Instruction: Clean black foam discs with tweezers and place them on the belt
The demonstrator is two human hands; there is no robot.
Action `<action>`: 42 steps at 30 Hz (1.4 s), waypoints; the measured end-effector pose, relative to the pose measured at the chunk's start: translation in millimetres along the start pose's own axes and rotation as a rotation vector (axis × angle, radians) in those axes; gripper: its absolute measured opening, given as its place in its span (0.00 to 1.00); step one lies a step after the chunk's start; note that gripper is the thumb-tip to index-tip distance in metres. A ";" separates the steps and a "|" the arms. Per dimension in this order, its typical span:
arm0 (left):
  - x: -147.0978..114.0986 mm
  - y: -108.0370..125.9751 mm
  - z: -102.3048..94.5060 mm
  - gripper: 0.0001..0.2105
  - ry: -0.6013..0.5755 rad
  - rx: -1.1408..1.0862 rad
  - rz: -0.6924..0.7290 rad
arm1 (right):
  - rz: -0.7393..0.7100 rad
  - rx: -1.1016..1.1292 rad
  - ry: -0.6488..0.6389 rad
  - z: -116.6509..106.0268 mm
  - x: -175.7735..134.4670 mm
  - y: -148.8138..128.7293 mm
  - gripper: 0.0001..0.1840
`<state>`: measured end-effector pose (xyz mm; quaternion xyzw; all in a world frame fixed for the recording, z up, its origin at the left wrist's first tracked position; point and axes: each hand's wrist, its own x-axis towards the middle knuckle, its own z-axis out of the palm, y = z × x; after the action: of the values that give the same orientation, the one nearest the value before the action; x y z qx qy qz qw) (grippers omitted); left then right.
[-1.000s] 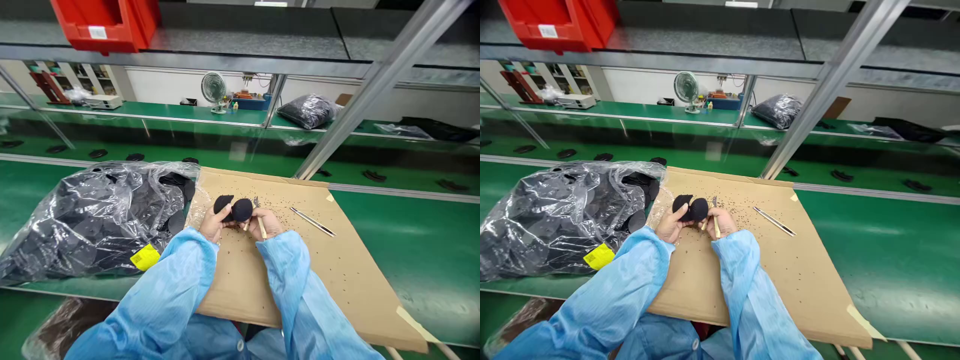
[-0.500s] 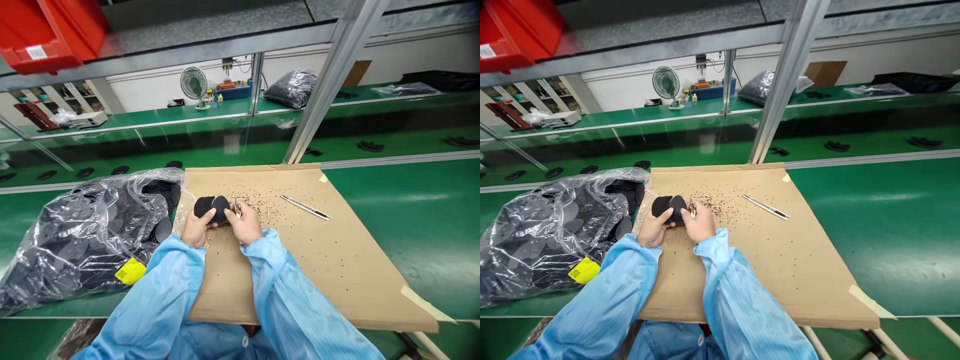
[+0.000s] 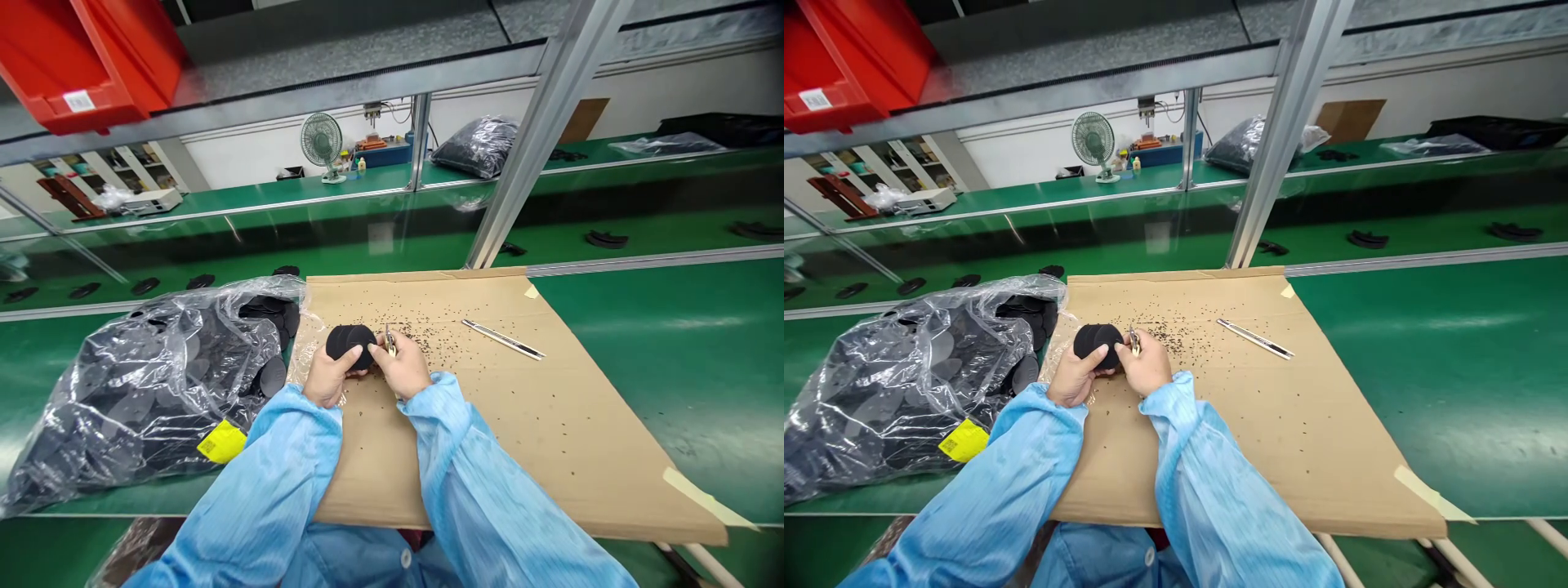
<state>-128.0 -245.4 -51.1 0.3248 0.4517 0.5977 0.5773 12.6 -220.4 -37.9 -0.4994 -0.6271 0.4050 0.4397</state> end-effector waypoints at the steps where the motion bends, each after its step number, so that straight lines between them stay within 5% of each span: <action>1: -0.6 0.2 -0.1 0.26 -0.003 -0.007 -0.004 | -0.002 0.003 0.010 0.6 -0.3 0.6 0.10; 17: 2.8 -3.5 -6.3 0.14 -0.141 -0.166 0.090 | -0.049 0.245 -0.082 6.2 1.4 6.1 0.15; 27: 1.4 -4.9 -7.8 0.12 -0.175 -0.174 0.084 | -0.014 0.249 -0.031 10.7 -0.2 2.8 0.15; 31: 4.9 -4.8 -8.8 0.15 -0.147 -0.269 -0.015 | -0.077 0.167 0.039 14.9 -2.7 5.8 0.13; 37: 8.4 7.3 -13.3 0.06 0.007 -0.475 -0.341 | -0.234 0.258 -0.059 18.0 -8.2 6.1 0.12; 42: 5.4 17.5 -12.3 0.11 0.023 -0.504 -0.508 | -0.366 0.109 0.030 16.9 -10.6 3.9 0.07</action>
<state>-146.8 -240.7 -40.4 0.0428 0.3625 0.5314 0.7644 -1.2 -231.3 -48.0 -0.3584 -0.6779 0.3441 0.5418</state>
